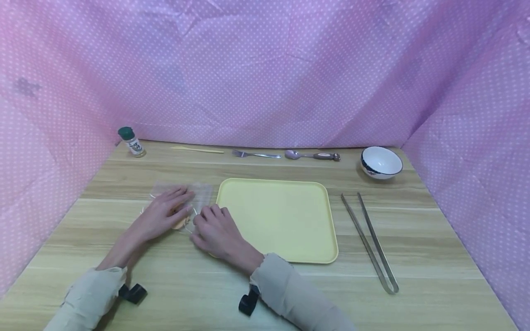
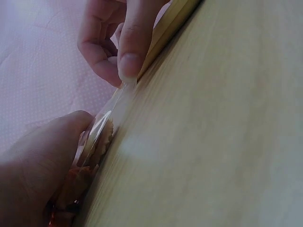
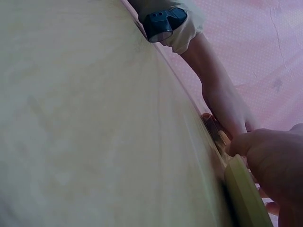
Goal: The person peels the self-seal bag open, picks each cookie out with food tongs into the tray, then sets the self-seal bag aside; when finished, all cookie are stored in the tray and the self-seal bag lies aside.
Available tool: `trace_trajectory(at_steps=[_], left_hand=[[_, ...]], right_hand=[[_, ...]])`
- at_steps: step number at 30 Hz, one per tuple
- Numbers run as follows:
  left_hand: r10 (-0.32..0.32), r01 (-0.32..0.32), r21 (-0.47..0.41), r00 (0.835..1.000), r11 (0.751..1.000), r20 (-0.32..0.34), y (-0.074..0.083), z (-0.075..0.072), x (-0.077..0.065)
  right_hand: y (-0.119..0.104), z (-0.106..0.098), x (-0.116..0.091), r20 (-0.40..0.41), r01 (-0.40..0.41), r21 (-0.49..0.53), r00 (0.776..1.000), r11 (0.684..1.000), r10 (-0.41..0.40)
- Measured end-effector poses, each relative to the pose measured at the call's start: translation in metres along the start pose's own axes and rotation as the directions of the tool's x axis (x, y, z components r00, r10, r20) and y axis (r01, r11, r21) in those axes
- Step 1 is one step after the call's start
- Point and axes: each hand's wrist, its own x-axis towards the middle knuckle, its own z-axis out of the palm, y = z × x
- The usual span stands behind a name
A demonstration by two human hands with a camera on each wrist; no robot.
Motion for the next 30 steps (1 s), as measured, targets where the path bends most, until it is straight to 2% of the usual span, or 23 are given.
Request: trace_trajectory(at_steps=[8, 20, 30], left_hand=[[-0.007, 0.007, 0.004, 1.000, 1.000, 0.014, 0.0020, 0.0004, -0.0018], [0.001, -0.001, 0.003, 1.000, 1.000, 0.001, 0.0010, 0.0012, -0.0016], [-0.017, 0.017, -0.002, 1.000, 1.000, 0.012, 0.0008, -0.0005, 0.0003]], right_hand=[[-0.0024, -0.0020, -0.0006, -0.009, 0.007, -0.023, 1.000, 1.000, -0.007], [-0.0039, -0.0027, 0.0020, -0.019, 0.006, -0.035, 1.000, 0.999, -0.006], [-0.0006, -0.0018, 0.0010, -0.052, -0.021, 0.003, 0.998, 1.000, 0.021]])
